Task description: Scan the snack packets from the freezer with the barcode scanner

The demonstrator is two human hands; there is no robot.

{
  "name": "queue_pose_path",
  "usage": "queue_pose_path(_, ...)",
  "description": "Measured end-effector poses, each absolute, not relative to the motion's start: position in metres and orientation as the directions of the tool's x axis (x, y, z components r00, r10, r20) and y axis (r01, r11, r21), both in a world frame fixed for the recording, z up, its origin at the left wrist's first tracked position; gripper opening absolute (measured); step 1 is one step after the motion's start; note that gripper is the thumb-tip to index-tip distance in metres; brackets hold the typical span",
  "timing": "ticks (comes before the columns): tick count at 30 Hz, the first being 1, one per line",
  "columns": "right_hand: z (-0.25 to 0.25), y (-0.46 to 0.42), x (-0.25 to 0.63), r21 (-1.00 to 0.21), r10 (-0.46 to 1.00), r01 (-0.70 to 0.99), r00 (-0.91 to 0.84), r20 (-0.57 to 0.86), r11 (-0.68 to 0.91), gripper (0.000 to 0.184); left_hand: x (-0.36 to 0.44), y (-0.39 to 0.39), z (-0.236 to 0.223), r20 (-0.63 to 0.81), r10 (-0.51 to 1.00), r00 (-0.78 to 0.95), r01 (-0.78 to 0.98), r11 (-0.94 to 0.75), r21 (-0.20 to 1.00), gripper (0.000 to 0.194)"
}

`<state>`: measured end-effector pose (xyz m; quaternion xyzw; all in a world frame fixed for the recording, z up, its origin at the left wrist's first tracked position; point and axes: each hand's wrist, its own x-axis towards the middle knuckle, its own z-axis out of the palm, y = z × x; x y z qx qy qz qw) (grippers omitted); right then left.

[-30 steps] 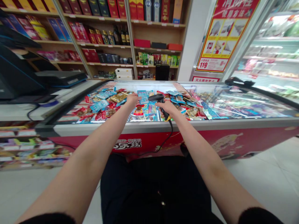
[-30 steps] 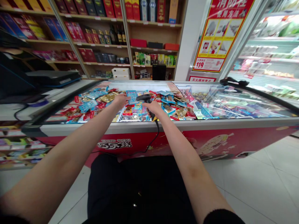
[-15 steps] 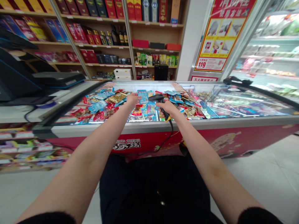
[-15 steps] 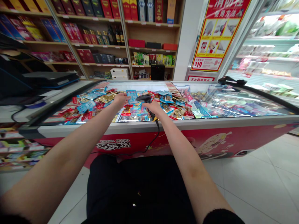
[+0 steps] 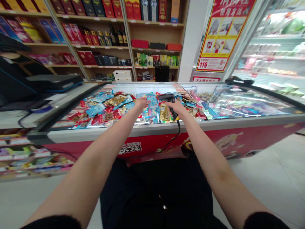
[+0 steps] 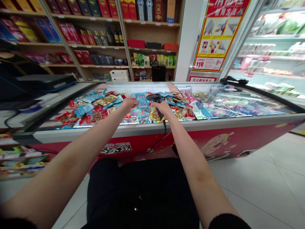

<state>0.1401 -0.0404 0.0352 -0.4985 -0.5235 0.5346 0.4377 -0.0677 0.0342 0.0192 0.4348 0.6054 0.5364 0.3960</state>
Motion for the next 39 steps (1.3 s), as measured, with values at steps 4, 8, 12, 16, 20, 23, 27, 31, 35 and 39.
queue_pose_path(4, 0.036, -0.041, 0.159, -0.997, 0.997, 0.052, -0.046, -0.067, -0.065, 0.036, -0.033, 0.027, 0.019, -0.071, 0.98, -0.187, 0.023, 0.077, 0.997, 0.033)
queue_pose_path(8, 0.042, -0.043, 0.177, -0.999, 0.999, 0.032, 0.009, -0.037, -0.037, 0.031, 0.001, 0.022, 0.016, -0.067, 0.996, -0.055, 0.019, 0.068, 0.998, 0.032)
queue_pose_path(12, 0.048, -0.049, 0.19, -0.999, 0.998, 0.026, 0.055, -0.022, -0.024, 0.032, 0.031, 0.021, 0.004, -0.034, 0.999, -0.006, 0.113, 0.034, 0.993, 0.035)
queue_pose_path(16, 0.048, -0.052, 0.196, -0.998, 0.996, 0.024, 0.07, -0.052, -0.054, 0.034, 0.041, 0.022, -0.01, 0.077, 0.997, -0.02, 0.473, -0.058, 0.879, 0.032)
queue_pose_path(20, 0.042, -0.052, 0.193, -0.997, 0.995, 0.029, 0.075, -0.067, -0.07, 0.032, 0.029, 0.02, -0.01, 0.19, 0.981, -0.027, 0.692, -0.119, 0.712, 0.031)
queue_pose_path(23, 0.038, -0.052, 0.186, -0.996, 0.995, 0.049, 0.064, -0.07, -0.074, 0.031, 0.014, 0.019, -0.007, 0.195, 0.981, -0.02, 0.758, -0.112, 0.643, 0.032)
queue_pose_path(27, 0.034, -0.051, 0.174, -0.996, 0.997, 0.059, 0.013, -0.07, -0.071, 0.031, -0.011, 0.021, -0.006, 0.219, 0.974, -0.061, 0.807, -0.081, 0.585, 0.032)
queue_pose_path(31, 0.03, -0.05, 0.157, -0.995, 0.996, 0.055, -0.034, -0.08, -0.078, 0.034, -0.047, 0.023, -0.007, 0.268, 0.959, -0.096, 0.818, -0.077, 0.57, 0.034)
queue_pose_path(35, 0.026, -0.05, 0.136, -0.993, 0.99, 0.091, -0.106, -0.091, -0.081, 0.038, -0.089, 0.024, -0.005, 0.304, 0.937, -0.171, 0.835, -0.026, 0.55, 0.03)
queue_pose_path(39, 0.024, -0.05, 0.112, -0.99, 0.984, 0.101, -0.14, -0.11, -0.096, 0.034, -0.127, 0.022, -0.001, 0.259, 0.933, -0.25, 0.879, 0.107, 0.465, 0.022)
